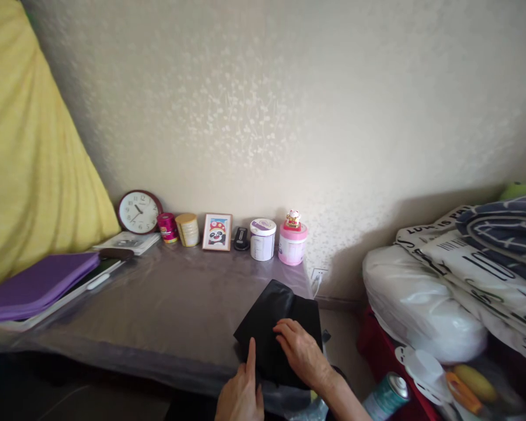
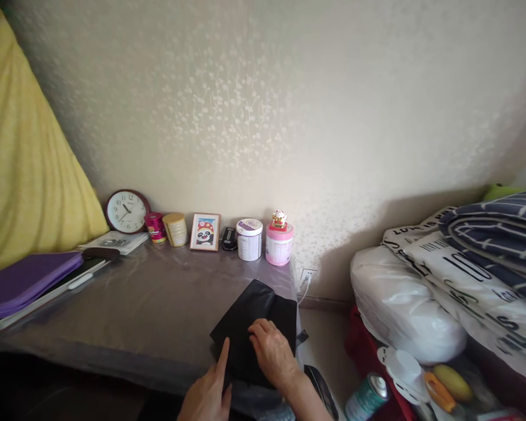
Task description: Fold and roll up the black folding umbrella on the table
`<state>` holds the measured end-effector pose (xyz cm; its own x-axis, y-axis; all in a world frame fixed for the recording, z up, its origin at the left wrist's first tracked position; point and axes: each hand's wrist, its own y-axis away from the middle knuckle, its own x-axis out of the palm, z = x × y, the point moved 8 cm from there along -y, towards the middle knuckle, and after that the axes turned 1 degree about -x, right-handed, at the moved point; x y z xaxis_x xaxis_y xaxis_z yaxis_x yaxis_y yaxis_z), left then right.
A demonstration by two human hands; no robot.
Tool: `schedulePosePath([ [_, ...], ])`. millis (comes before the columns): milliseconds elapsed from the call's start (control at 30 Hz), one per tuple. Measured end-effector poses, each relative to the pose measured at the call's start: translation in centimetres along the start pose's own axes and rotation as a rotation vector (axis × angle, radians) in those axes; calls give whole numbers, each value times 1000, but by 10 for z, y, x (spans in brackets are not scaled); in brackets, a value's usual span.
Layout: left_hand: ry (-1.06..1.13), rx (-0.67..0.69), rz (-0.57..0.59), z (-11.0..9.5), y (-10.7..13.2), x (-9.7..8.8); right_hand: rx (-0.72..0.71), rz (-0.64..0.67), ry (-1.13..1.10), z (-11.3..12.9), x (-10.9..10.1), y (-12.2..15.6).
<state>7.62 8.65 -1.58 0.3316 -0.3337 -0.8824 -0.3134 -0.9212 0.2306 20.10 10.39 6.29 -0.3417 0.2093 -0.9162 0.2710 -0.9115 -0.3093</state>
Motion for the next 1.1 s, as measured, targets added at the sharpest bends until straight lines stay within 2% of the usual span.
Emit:
schedulePosePath([
  [100, -21, -52, 32, -2, 1, 0, -146, 4, -30, 23, 15, -6],
  [167, -24, -69, 55, -3, 2, 1, -181, 32, -16, 28, 25, -11],
  [400, 17, -128, 101, -4, -5, 13, -237, 68, 4, 12, 35, -41],
  [700, 106, -178, 151, 3, -13, 26, -189, 73, 55, -31, 44, -91],
  [933, 477, -76, 221, 14, -18, 31, -14, 138, 136, -62, 48, -117],
  [1100, 662, -16, 156, 12, -17, 23, 118, 60, 138, -79, 43, -125],
])
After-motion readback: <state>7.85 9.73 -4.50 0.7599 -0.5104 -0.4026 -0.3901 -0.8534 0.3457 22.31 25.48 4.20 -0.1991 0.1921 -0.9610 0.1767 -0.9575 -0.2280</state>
